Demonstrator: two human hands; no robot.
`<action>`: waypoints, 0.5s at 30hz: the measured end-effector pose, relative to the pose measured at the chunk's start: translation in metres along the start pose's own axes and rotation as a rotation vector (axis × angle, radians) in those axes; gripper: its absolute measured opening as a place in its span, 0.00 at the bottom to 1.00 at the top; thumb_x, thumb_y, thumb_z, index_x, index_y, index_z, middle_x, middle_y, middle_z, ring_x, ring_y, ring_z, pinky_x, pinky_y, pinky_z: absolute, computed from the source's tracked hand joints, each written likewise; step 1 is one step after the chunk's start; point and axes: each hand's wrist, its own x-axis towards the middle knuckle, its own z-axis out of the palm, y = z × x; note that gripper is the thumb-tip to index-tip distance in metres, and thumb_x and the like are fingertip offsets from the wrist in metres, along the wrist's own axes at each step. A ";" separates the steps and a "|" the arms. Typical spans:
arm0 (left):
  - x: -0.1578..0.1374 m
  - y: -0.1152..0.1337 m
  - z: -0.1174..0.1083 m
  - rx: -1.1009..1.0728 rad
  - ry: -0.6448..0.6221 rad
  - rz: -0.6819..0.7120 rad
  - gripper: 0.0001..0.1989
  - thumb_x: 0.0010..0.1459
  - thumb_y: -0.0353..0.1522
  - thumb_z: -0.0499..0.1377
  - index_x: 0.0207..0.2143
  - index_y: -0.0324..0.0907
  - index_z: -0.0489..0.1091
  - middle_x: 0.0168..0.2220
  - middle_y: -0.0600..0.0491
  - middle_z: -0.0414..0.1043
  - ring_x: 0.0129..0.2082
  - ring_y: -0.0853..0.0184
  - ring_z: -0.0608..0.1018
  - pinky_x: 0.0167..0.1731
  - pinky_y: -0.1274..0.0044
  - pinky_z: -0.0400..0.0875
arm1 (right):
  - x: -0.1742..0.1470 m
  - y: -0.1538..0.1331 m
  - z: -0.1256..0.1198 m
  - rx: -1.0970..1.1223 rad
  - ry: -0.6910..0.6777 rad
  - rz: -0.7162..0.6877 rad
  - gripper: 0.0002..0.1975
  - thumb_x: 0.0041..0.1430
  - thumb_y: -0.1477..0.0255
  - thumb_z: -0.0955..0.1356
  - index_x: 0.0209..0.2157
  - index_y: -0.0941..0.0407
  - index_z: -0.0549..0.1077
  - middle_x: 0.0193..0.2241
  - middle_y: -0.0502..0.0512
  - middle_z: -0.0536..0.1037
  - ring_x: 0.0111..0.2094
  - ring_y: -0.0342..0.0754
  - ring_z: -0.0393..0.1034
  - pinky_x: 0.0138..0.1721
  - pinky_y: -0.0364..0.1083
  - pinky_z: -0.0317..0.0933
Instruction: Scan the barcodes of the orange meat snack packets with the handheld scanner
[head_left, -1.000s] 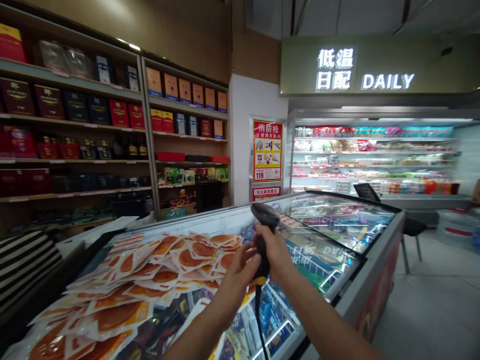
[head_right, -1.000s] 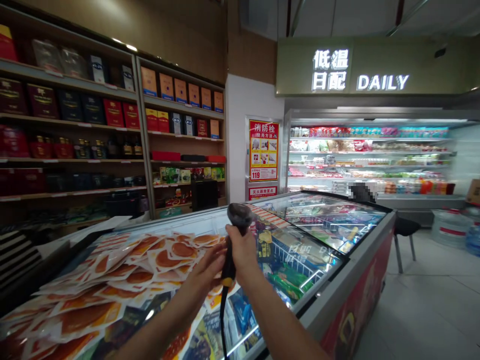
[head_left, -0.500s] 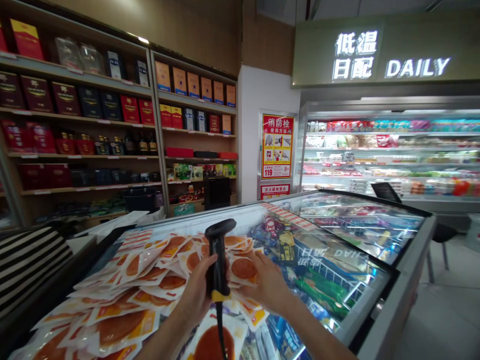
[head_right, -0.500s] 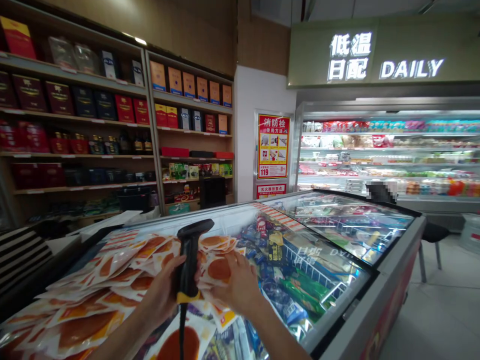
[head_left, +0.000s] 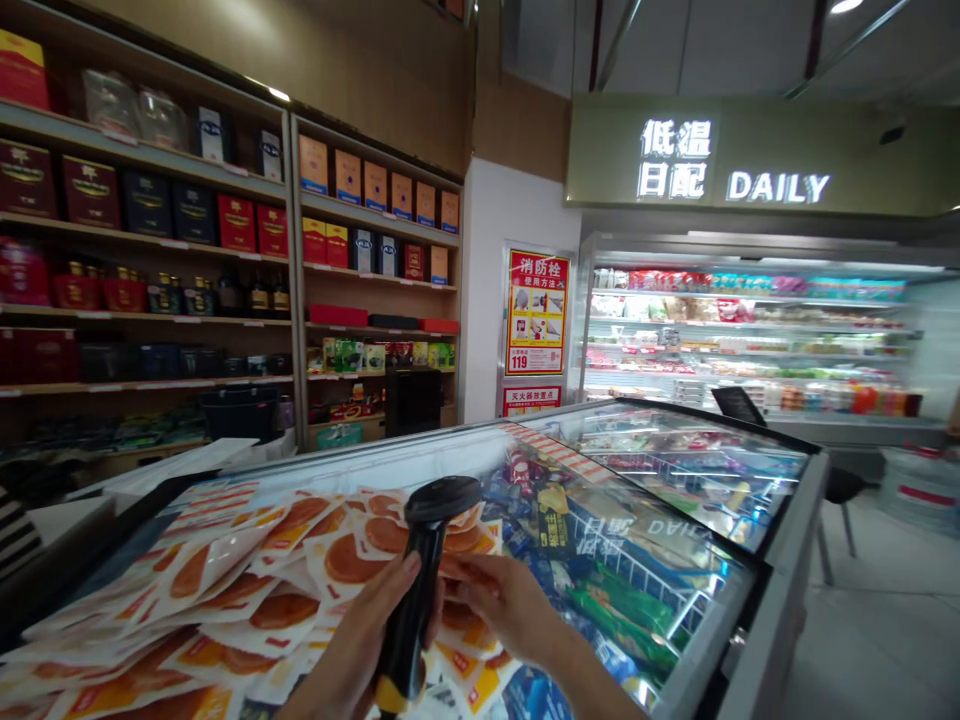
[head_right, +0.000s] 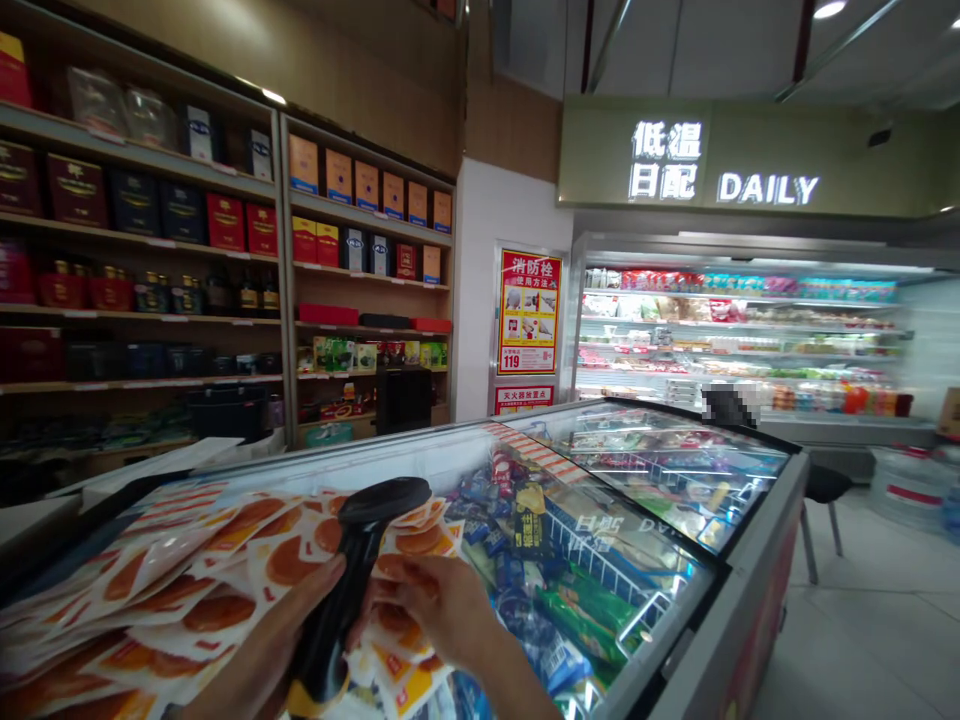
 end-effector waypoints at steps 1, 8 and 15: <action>-0.003 0.001 0.001 -0.018 -0.029 -0.011 0.14 0.43 0.41 0.56 0.26 0.39 0.65 0.17 0.55 0.64 0.15 0.73 0.65 0.13 0.82 0.56 | 0.000 0.006 -0.005 0.029 -0.001 -0.010 0.16 0.50 0.65 0.59 0.38 0.53 0.70 0.31 0.50 0.74 0.32 0.47 0.67 0.35 0.45 0.59; -0.005 -0.008 0.020 -0.174 -0.286 -0.105 0.13 0.45 0.39 0.55 0.27 0.38 0.65 0.14 0.57 0.61 0.13 0.75 0.64 0.14 0.82 0.56 | 0.001 0.082 -0.081 0.527 0.597 0.256 0.21 0.42 0.61 0.64 0.36 0.60 0.67 0.29 0.55 0.74 0.34 0.51 0.67 0.31 0.48 0.63; 0.007 -0.023 0.026 -0.111 -0.378 -0.202 0.14 0.51 0.38 0.51 0.36 0.38 0.64 0.31 0.52 0.67 0.28 0.69 0.71 0.24 0.77 0.67 | -0.009 0.105 -0.108 0.794 0.801 0.265 0.16 0.33 0.67 0.69 0.29 0.56 0.67 0.29 0.52 0.73 0.34 0.51 0.67 0.31 0.48 0.64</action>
